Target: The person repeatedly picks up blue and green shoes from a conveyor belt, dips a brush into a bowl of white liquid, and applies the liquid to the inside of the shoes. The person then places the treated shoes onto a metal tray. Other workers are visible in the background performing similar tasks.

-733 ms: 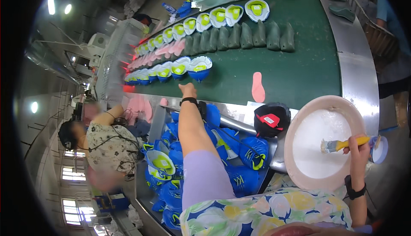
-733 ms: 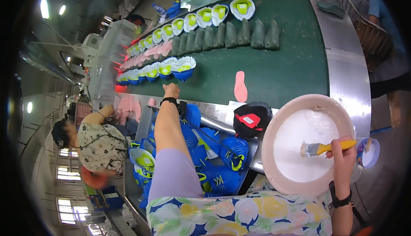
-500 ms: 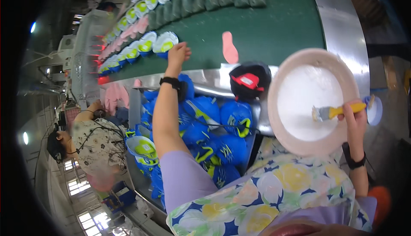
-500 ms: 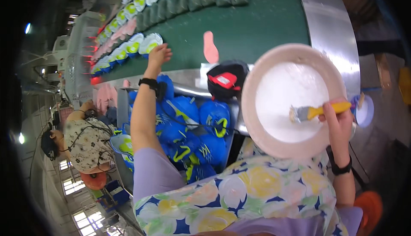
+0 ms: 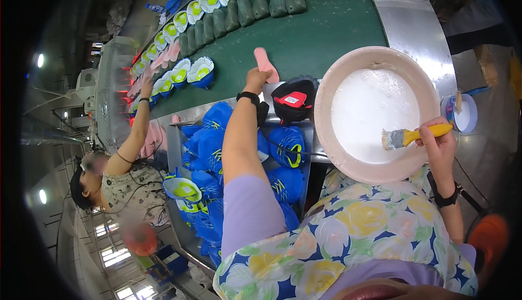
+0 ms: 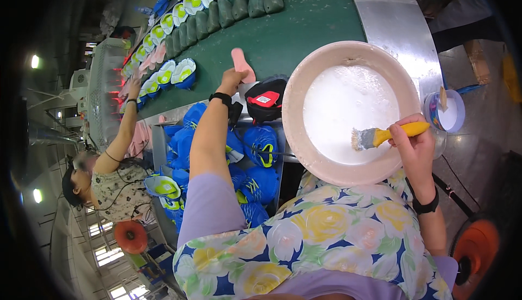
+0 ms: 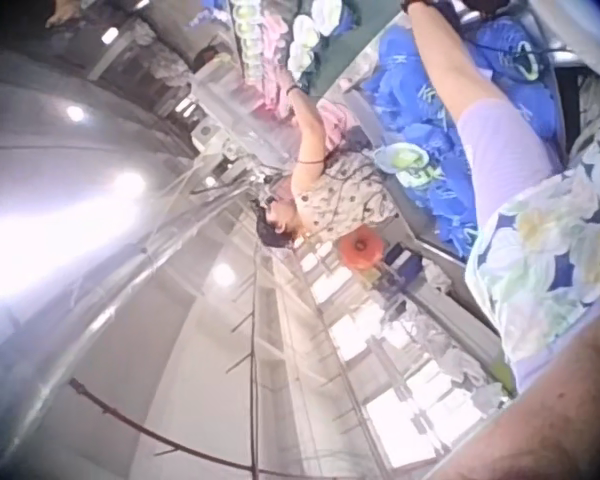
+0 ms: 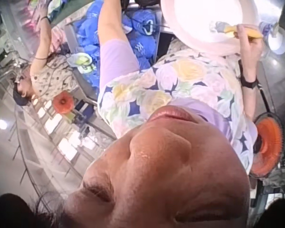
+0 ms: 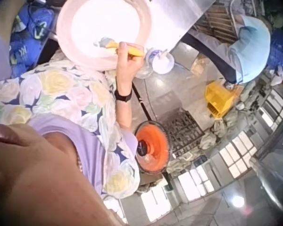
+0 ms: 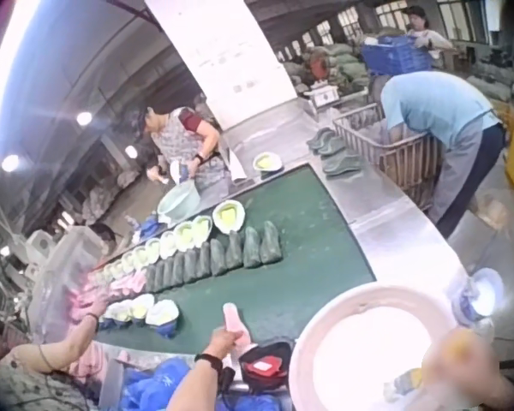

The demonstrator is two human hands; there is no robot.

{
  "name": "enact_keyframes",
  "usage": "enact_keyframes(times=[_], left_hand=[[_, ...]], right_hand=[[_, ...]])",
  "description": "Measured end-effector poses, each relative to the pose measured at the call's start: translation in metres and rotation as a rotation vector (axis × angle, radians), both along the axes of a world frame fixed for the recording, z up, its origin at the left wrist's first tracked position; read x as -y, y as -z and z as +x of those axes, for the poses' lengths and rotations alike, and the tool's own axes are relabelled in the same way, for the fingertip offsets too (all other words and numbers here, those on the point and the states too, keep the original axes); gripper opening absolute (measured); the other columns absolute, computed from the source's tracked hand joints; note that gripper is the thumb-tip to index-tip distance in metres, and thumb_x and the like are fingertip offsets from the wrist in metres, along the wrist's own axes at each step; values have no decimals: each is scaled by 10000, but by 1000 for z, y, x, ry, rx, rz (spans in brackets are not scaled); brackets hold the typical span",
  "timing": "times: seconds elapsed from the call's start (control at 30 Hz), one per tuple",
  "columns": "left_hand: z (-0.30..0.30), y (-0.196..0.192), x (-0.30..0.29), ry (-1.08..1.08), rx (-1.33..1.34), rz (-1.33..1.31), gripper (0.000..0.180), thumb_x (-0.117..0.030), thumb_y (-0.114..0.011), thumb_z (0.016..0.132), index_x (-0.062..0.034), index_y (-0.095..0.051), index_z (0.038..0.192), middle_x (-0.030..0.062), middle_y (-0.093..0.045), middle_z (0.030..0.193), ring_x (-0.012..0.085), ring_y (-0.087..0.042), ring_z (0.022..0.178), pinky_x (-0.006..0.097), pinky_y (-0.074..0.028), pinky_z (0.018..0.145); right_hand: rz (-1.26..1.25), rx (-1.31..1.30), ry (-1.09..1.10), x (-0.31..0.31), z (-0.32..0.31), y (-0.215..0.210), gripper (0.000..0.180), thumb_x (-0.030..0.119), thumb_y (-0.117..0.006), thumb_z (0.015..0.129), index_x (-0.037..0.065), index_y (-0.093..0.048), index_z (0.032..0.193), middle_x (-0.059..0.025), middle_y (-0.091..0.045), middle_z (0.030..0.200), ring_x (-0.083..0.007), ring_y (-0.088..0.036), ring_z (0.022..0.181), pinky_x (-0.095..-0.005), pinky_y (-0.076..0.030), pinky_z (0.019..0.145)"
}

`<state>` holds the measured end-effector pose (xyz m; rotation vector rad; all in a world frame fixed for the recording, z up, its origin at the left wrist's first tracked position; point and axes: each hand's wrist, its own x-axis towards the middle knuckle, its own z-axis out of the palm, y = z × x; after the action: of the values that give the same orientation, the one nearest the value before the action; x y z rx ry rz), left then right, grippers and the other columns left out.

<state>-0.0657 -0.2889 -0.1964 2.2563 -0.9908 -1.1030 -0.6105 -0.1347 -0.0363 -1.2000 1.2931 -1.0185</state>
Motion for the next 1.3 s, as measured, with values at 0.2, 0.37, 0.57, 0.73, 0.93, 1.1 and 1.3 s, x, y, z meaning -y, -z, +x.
enact_keyframes(times=[0.2, 0.37, 0.57, 0.73, 0.93, 1.1, 1.3], left_hand=[[-2, -78, -25, 43, 198, -287, 247, -127, -663, 899, 25, -655, 1093, 82, -701, 933, 153, -671, 748, 287, -558, 621], [54, -103, -56, -322, -321, -292, 267, -7, -659, 870, 65, -594, 1118, 135, -679, 968, 233, -692, 830, 346, -596, 690], [180, -133, -121, -497, -205, -664, 306, -106, -613, 904, 36, -571, 1172, 116, -644, 1029, 262, -664, 898, 349, -573, 747], [199, -153, -124, -817, 259, -521, 481, -310, -637, 928, -2, -589, 1295, 171, -587, 1302, 279, -602, 1106, 432, -496, 881], [10, -128, -79, 252, 56, -85, 648, -451, -673, 903, 23, -554, 1330, 153, -681, 1153, 249, -653, 1049, 340, -515, 867], [-57, -106, -73, 422, 41, 180, 766, -514, -682, 879, 33, -500, 1383, 194, -649, 1209, 278, -629, 1101, 363, -497, 922], [-59, -83, -82, 137, -321, 178, 491, -245, -655, 920, 2, -537, 1327, 111, -671, 1084, 199, -655, 967, 364, -533, 820]], right_hand=[[23, -19, -1, 3, -3, 9, 96, 81, -638, 949, 10, -581, 981, -42, -604, 898, -89, -613, 735, -210, -500, 653], [-50, -7, 17, 0, -3, 30, 73, 79, -619, 964, 18, -581, 954, -23, -573, 877, -70, -580, 716, -201, -484, 644], [-1, -12, -24, 2, -2, 28, 100, 114, -616, 975, 23, -576, 962, -22, -578, 875, -74, -581, 721, -207, -485, 659], [24, -67, -66, 9, 10, 10, 112, 108, -637, 961, 19, -575, 991, -43, -620, 890, -84, -602, 736, -211, -494, 667], [78, -64, -118, 5, 22, -1, 99, 83, -637, 956, 21, -576, 1005, -52, -637, 909, -87, -613, 755, -211, -499, 682], [83, -49, -68, 1, 17, 3, 89, 71, -632, 955, 17, -582, 1006, -45, -622, 923, -91, -618, 781, -212, -507, 697], [83, -15, -72, -1, 18, 4, 92, 65, -641, 946, 8, -588, 995, -41, -593, 937, -95, -619, 790, -211, -513, 703]])
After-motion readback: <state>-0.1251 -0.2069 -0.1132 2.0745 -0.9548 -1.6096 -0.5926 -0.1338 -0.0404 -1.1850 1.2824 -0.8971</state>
